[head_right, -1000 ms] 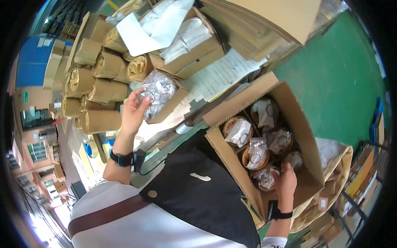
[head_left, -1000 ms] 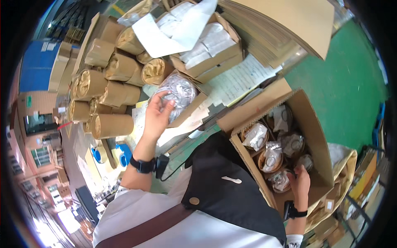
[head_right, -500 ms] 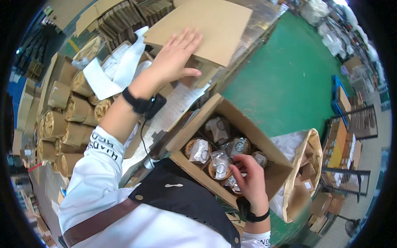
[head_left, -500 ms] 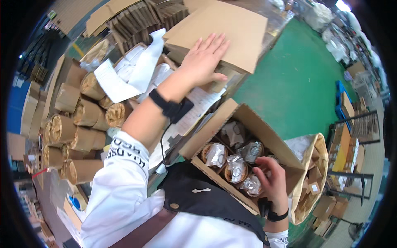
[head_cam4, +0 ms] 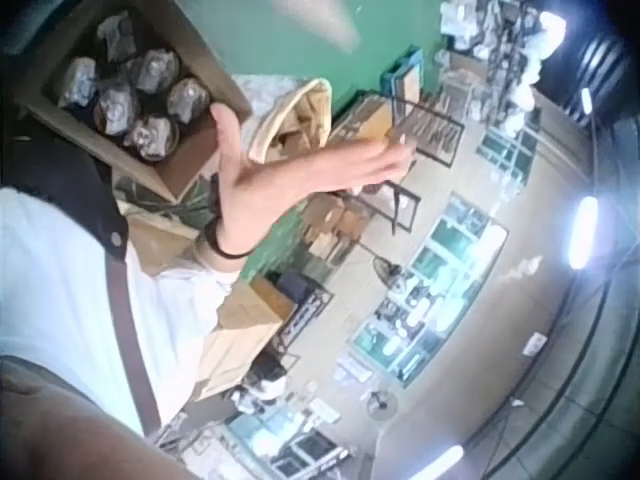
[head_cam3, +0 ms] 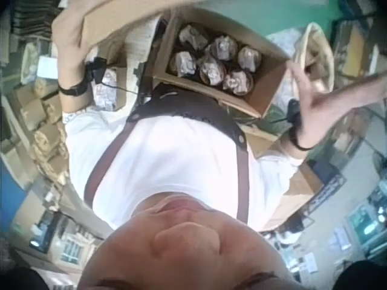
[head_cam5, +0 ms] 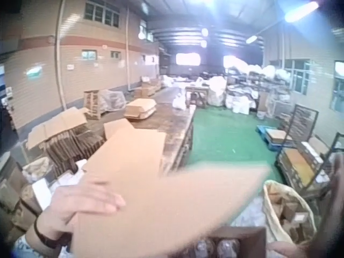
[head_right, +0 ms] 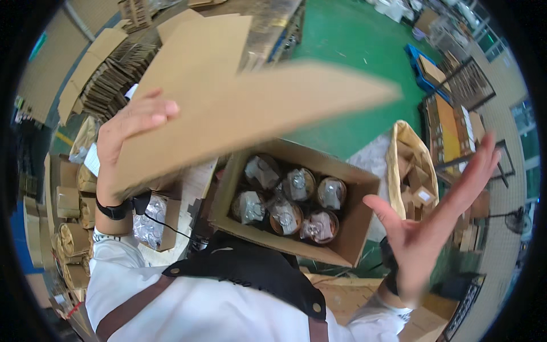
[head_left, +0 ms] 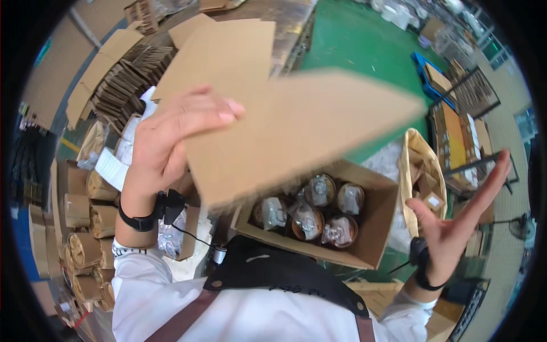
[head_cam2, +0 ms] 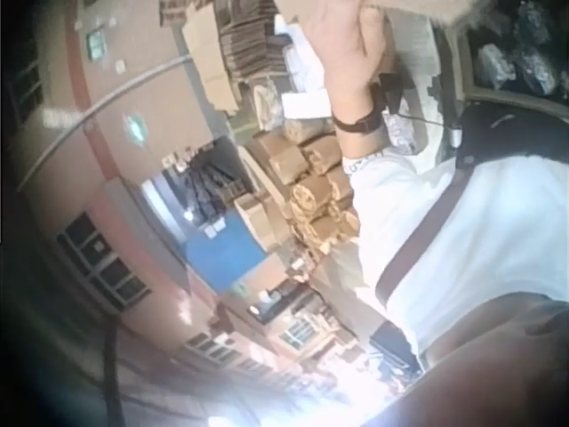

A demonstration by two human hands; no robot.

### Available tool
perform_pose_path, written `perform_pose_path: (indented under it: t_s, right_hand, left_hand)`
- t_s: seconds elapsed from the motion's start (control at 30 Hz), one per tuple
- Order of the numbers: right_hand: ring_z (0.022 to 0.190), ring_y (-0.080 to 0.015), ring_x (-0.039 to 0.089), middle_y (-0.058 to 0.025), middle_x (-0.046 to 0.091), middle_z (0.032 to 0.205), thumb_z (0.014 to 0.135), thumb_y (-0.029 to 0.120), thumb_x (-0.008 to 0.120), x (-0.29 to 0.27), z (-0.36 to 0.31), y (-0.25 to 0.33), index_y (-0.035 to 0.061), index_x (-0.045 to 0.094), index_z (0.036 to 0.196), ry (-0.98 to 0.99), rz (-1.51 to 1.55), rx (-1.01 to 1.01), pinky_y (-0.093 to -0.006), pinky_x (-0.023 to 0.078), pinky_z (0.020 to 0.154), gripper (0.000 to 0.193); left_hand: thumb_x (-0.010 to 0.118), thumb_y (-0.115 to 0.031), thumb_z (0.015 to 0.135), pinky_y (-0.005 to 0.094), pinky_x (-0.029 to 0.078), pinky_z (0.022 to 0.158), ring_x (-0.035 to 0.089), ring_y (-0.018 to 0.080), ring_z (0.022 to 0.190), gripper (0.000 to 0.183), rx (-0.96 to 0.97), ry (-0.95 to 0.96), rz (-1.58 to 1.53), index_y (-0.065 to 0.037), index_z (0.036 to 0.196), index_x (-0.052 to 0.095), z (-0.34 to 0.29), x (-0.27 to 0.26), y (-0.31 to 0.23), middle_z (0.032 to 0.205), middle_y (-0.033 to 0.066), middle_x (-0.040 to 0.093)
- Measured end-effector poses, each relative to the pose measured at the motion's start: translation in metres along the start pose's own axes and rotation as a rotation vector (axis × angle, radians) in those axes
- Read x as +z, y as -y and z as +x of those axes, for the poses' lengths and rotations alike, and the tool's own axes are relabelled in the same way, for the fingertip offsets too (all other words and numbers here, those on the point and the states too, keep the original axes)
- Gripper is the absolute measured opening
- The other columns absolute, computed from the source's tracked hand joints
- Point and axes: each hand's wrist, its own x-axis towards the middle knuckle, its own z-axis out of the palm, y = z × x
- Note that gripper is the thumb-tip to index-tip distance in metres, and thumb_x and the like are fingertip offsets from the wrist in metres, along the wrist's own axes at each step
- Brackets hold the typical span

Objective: Packing industrial parts into cardboard boxes, adding documentation, and sealing with tape.

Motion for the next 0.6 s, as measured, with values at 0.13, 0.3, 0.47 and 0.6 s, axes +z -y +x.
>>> perform_pose_path:
  t_s: [0.13,0.3,0.47,0.6]
  right_hand:
    - [0.102,-0.0392,0.06,-0.0213,0.063,0.107,0.076,0.016,0.072,-0.041,0.033,-0.008,-0.0021,0.058,0.119,0.762,0.298,-0.048,-0.0437,0.046,0.09,0.049]
    - [0.06,-0.0309,0.061,-0.0152,0.063,0.076,0.072,-0.006,0.062,-0.028,-0.027,-0.013,-0.0009,0.061,0.107,0.875,0.146,0.058,-0.0351,0.048,0.054,0.036]
    - [0.066,-0.0306,0.063,-0.0144,0.065,0.083,0.07,-0.005,0.064,-0.023,-0.03,0.001,0.0001,0.059,0.105,0.804,0.047,0.0,-0.0364,0.05,0.058,0.035]
    - [0.077,-0.0287,0.065,-0.0139,0.065,0.104,0.067,0.0,0.066,0.015,-0.04,0.002,0.0005,0.057,0.105,0.9,0.098,-0.076,-0.0345,0.053,0.065,0.039]
  left_hand:
    - [0.048,-0.018,0.096,0.0424,0.044,0.098,0.063,0.033,0.106,0.028,0.024,0.075,-0.532,0.001,0.111,0.062,-0.003,0.041,-0.005,0.108,0.0171,0.067]
    - [0.039,-0.042,0.1,0.041,0.036,0.104,0.043,0.0286,0.13,0.052,-0.442,-0.09,-0.589,-0.001,0.131,0.046,-0.051,0.092,0.012,0.137,0.0186,0.046]
    - [0.03,-0.047,0.102,0.0378,0.04,0.1,0.047,0.0251,0.126,0.058,-0.991,-0.148,-0.639,0.0,0.135,0.043,-0.114,0.109,0.024,0.133,0.0145,0.05]
    - [0.029,-0.047,0.102,0.0351,0.042,0.096,0.05,0.0227,0.122,0.058,-1.129,-0.196,-0.751,0.0,0.133,0.044,-0.14,0.121,0.028,0.132,0.0138,0.051]
